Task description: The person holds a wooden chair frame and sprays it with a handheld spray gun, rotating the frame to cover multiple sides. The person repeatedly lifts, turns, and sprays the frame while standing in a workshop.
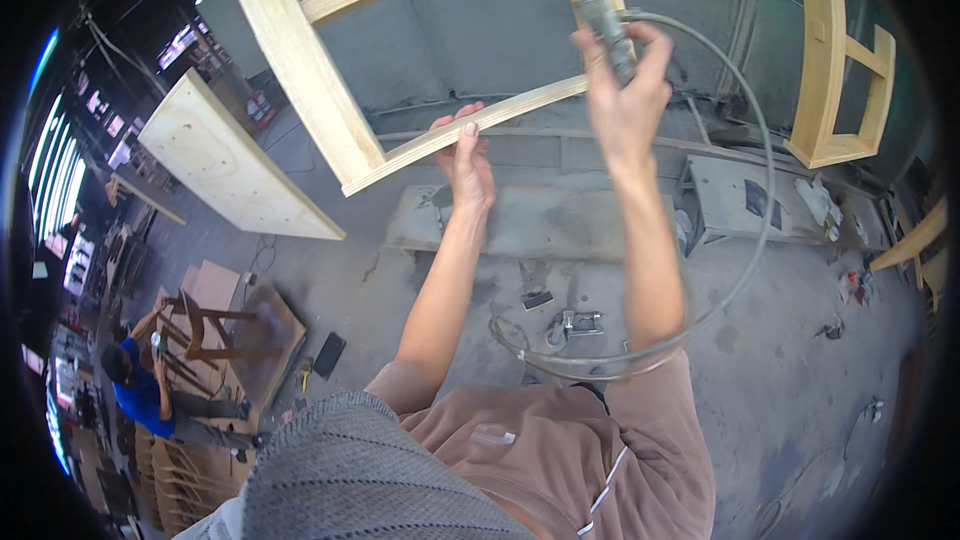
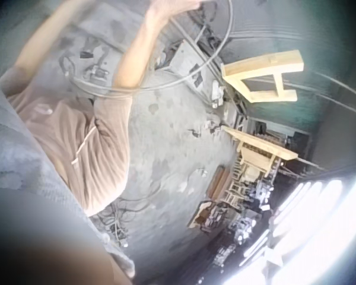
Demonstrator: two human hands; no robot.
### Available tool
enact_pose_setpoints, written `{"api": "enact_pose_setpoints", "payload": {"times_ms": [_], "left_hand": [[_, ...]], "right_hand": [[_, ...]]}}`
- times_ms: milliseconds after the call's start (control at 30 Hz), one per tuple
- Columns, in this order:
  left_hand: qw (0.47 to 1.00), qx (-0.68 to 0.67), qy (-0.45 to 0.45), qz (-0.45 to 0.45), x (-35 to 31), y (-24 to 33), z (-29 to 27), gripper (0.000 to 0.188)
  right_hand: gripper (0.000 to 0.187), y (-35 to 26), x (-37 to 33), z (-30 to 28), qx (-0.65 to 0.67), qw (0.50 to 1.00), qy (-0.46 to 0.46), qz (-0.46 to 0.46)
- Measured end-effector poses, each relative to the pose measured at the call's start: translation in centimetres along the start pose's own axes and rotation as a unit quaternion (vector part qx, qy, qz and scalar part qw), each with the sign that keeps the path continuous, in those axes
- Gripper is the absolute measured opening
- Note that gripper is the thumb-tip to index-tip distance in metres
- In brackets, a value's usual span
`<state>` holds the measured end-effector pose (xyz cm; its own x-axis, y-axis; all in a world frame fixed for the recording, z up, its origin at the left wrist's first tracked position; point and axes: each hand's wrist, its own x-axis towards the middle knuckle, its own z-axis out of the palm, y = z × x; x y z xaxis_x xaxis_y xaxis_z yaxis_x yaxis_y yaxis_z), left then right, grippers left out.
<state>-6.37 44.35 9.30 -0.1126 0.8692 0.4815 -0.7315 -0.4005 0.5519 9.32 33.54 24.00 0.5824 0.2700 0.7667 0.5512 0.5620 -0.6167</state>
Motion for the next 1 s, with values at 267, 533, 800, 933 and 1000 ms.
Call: {"api": "enact_pose_setpoints", "payload": {"times_ms": [267, 533, 800, 933, 1000], "left_hand": [[0.999, -0.023, -0.014, -0.018, -0.4, 0.3, -1.3, 0.053], [0.998, 0.027, 0.022, -0.055, -2.5, 2.9, 1.1, 0.058], [0.997, 0.036, -0.005, -0.07, -3.2, 4.2, 1.3, 0.051], [0.997, 0.038, -0.02, -0.069, -3.5, 5.3, 1.4, 0.053], [0.996, 0.055, -0.01, -0.076, -3.8, 6.2, 1.5, 0.058]], "right_hand": [[0.047, -2.5, -8.5, 6.3, 0.091, 0.946, -0.173, -0.258], [0.046, 3.5, -3.8, -1.5, 0.006, 0.989, 0.017, -0.145], [0.047, -0.9, -5.0, -4.0, 0.106, 0.986, -0.119, -0.048], [0.052, -3.0, -3.3, -3.2, 0.287, 0.902, -0.282, -0.158], [0.05, -3.5, -0.4, -2.4, 0.29, 0.884, -0.307, -0.201]]}}
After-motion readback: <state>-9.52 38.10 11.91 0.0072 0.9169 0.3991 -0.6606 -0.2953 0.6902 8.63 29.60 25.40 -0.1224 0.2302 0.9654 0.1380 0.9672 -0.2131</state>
